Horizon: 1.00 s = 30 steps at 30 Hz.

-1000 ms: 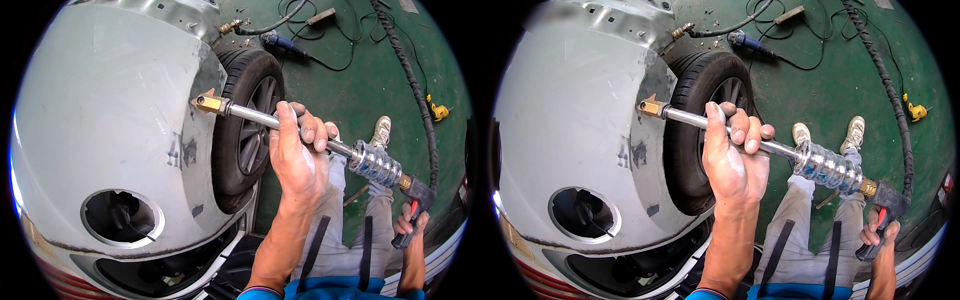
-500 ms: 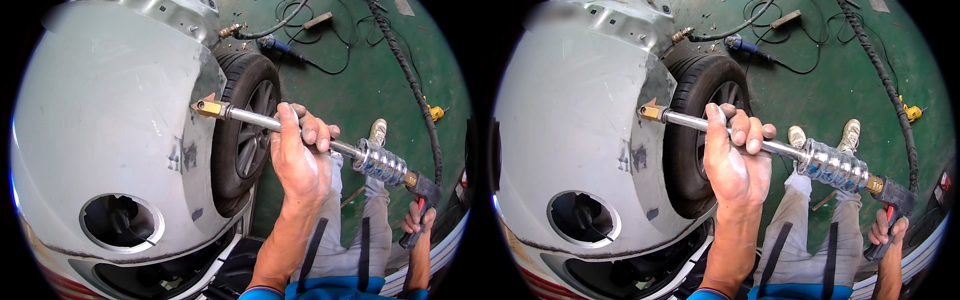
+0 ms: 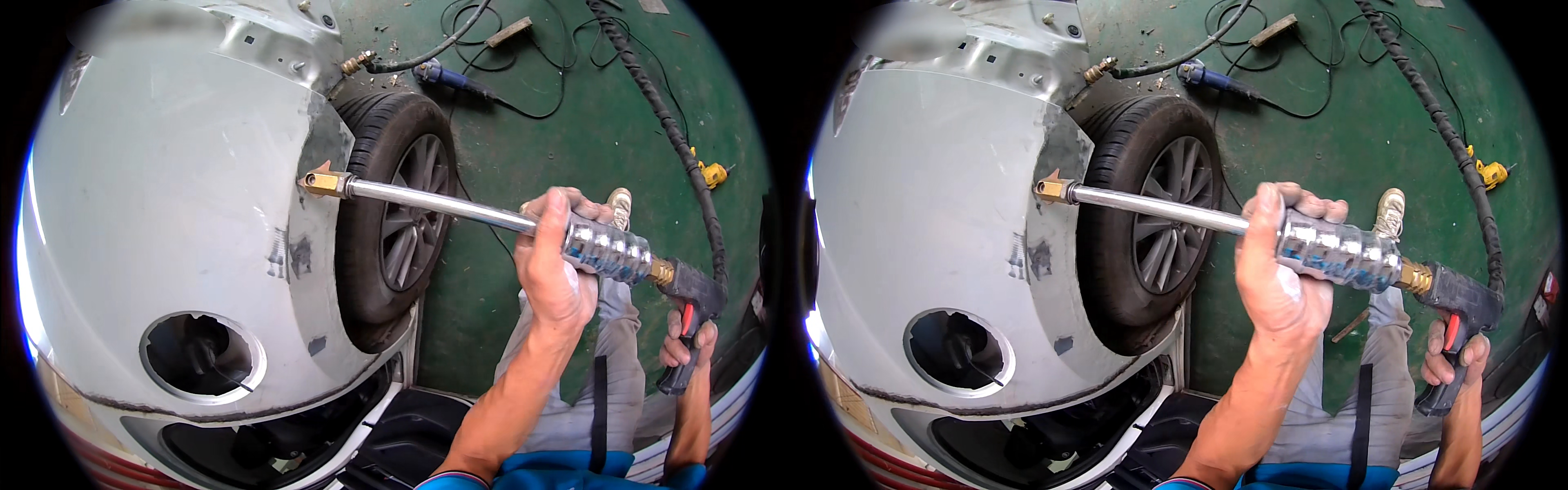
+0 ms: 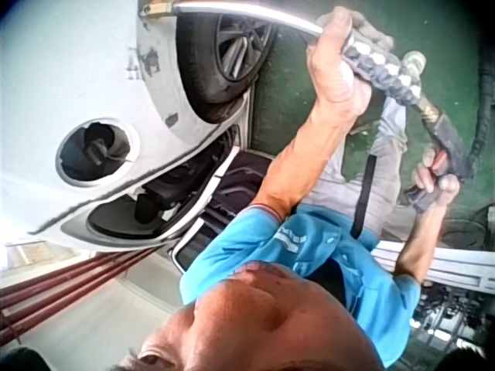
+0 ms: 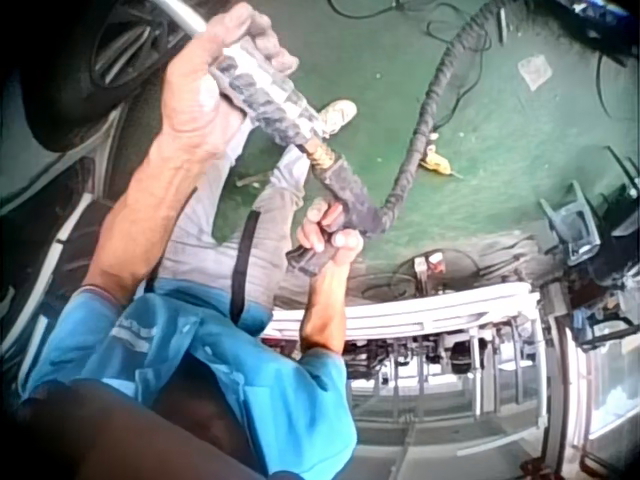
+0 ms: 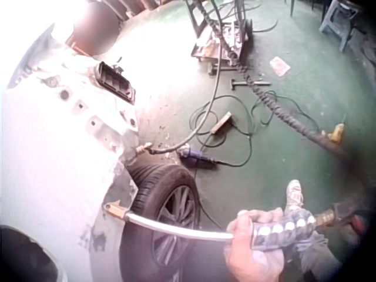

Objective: The person uses a pneumatic dent removal tool to pull out a dent on the car's front fender. They then switch to an angle grinder to smooth the surface and finish by tapping the area with a hammer.

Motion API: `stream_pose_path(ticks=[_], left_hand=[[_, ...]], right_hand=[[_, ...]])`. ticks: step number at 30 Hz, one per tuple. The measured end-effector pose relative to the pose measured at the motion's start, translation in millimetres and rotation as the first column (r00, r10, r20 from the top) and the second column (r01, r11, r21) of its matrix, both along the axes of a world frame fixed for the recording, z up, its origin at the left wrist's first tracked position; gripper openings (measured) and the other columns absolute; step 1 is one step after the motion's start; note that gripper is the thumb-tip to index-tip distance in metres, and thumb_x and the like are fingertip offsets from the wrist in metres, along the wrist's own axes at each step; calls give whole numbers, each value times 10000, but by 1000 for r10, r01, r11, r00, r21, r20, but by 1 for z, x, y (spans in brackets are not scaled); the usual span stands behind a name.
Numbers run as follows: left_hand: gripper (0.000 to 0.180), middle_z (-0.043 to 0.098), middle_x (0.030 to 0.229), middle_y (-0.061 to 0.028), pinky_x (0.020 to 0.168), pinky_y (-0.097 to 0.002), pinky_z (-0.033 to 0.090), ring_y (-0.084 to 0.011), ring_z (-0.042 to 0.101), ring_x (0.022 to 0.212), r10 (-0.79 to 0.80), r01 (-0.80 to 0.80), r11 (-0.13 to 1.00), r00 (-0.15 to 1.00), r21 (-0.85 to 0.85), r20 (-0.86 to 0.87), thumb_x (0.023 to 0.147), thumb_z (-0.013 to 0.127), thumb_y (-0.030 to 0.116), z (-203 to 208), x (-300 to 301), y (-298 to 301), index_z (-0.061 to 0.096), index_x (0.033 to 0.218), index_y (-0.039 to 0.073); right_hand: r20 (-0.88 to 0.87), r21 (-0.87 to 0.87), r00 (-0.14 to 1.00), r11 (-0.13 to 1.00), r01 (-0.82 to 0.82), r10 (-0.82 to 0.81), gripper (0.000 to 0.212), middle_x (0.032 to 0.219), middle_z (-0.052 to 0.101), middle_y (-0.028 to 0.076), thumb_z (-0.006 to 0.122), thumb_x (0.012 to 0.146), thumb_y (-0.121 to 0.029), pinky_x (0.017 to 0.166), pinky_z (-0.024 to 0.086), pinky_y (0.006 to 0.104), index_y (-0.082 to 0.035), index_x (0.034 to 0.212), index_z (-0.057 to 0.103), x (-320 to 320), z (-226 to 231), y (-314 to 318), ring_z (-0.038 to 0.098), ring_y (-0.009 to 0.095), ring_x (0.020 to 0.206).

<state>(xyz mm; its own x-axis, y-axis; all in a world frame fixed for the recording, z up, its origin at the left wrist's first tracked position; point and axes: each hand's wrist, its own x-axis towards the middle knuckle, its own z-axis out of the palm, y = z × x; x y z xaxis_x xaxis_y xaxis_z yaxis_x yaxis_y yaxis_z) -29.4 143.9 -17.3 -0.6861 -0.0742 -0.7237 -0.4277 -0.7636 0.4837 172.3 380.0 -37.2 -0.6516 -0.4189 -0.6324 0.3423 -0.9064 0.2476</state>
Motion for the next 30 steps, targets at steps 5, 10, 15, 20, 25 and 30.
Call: stream_pose_path(ticks=[5, 10, 15, 20, 25, 30], left_hand=[[278, 571, 802, -31, 838, -419, 498, -222, 590, 803, 19, -14, 999, 990, 35, -137, 966, 591, 355, -6, -40, -36, 574, 950, 77], [358, 608, 921, -86, 868, -410, 492, -236, 594, 903, -69, 75, 994, 995, 80, -75, 981, 561, 379, -10, 14, 15, 566, 1049, 28], [384, 614, 949, -103, 901, -404, 472, -242, 605, 949, -237, 225, 962, 969, -155, -66, 1005, 527, 379, -7, 0, -5, 553, 1101, 7], [325, 584, 911, -62, 905, -383, 453, -176, 570, 849, 24, -32, 996, 994, -81, -107, 1037, 492, 285, 19, -18, -33, 485, 1206, 7], [239, 606, 920, -84, 876, -430, 490, -193, 576, 820, -186, 165, 950, 981, -267, -55, 1027, 514, 265, -5, -8, -2, 556, 1067, 33], [211, 609, 796, -46, 807, -416, 510, -198, 596, 774, 4, -4, 1000, 1000, -19, -8, 955, 619, 282, -7, -12, -1, 593, 968, 72]], right_hand=[[40, 72, 998, 996, 46, -49, 949, 1062, 617, 272, 627, 674, -78, 585, 499, 464, -35, 1530, 221, 22, 8, 9, 599, 298, 575], [20, 64, 999, 997, 49, -50, 936, 1061, 618, 272, 621, 690, -75, 594, 501, 464, -33, 1528, 207, 23, 6, 11, 598, 302, 582], [39, 60, 998, 997, 49, -51, 937, 1060, 617, 277, 623, 711, -84, 601, 504, 464, -28, 1533, 178, 17, 8, 15, 611, 312, 599], [5, -12, 1000, 1000, 17, -17, 939, 1056, 617, 283, 619, 709, -87, 615, 513, 461, -28, 1536, 177, -1, -9, 7, 617, 306, 608], [50, 82, 997, 995, 58, -62, 921, 1039, 620, 282, 618, 704, -85, 604, 513, 457, -19, 1527, 210, 20, 10, 14, 614, 306, 599], [35, 22, 999, 1000, 20, -20, 906, 1028, 619, 280, 621, 703, -93, 588, 504, 454, -1, 1516, 232, 4, 0, 12, 608, 307, 591]])
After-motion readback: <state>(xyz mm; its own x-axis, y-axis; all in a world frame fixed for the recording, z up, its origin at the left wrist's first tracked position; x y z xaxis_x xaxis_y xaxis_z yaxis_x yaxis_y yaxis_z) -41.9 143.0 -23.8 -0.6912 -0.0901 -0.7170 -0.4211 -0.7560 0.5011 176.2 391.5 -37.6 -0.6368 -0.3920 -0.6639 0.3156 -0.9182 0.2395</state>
